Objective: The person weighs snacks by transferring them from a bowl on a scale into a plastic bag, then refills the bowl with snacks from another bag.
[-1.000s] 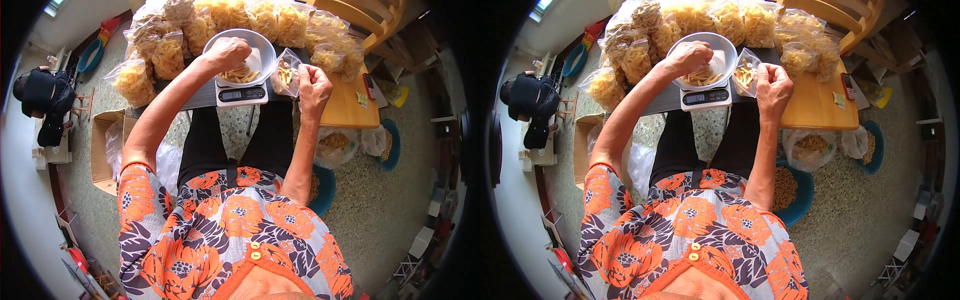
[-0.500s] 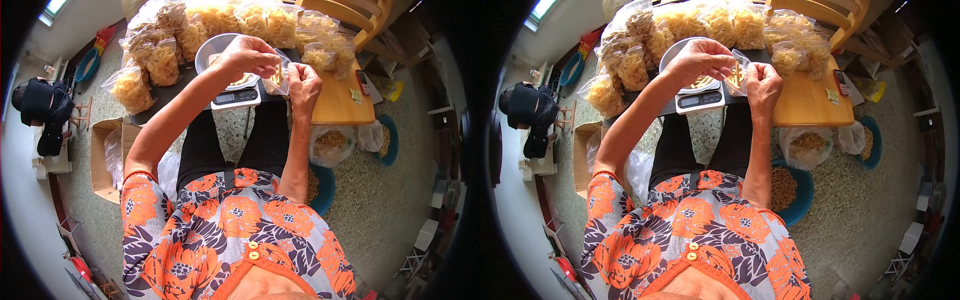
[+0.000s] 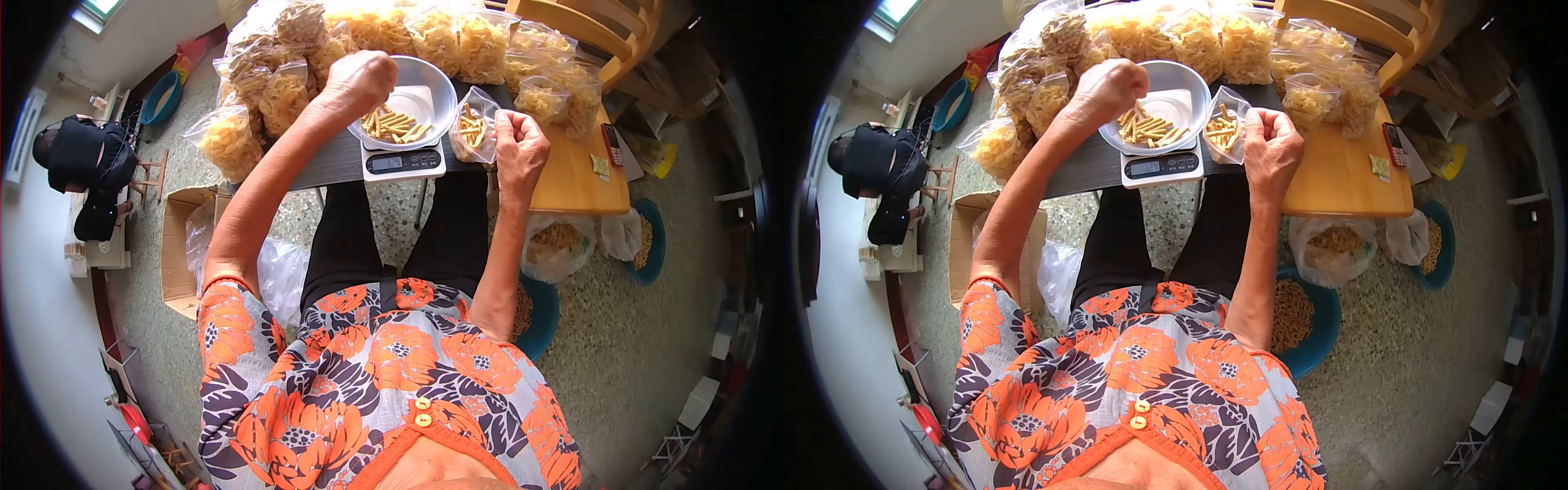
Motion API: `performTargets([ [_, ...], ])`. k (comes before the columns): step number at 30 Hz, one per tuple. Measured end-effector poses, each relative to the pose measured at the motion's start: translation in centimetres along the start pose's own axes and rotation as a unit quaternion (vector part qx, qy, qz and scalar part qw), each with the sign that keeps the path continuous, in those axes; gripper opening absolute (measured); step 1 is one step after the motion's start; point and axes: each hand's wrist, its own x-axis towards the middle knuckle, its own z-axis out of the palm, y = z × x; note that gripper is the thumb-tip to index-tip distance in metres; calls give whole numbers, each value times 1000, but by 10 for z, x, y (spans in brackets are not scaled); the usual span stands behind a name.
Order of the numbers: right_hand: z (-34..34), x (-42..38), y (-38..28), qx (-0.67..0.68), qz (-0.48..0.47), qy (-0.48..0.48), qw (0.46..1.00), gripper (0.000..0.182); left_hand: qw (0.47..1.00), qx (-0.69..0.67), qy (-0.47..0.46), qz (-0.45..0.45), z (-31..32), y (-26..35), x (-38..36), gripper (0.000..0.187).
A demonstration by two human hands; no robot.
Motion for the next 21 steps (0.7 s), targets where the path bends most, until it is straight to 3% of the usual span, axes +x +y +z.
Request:
performTargets([
  [4, 0, -1, -1, -6, -1, 1, 1000, 17, 989, 92, -12, 112, 23, -5, 2, 5],
  [10, 0, 0, 1, 5, -15, 2, 1000, 16, 975, 125, -21, 181, 36, -13, 8, 6],
  [17, 2, 0, 0, 9, -12, 4, 1000, 17, 969, 142, -36, 200, 39, -20, 13, 7],
  [21, 2, 0, -2, -9, -19, 4, 1000, 16, 989, 40, -44, 135, 32, -24, 11, 5],
])
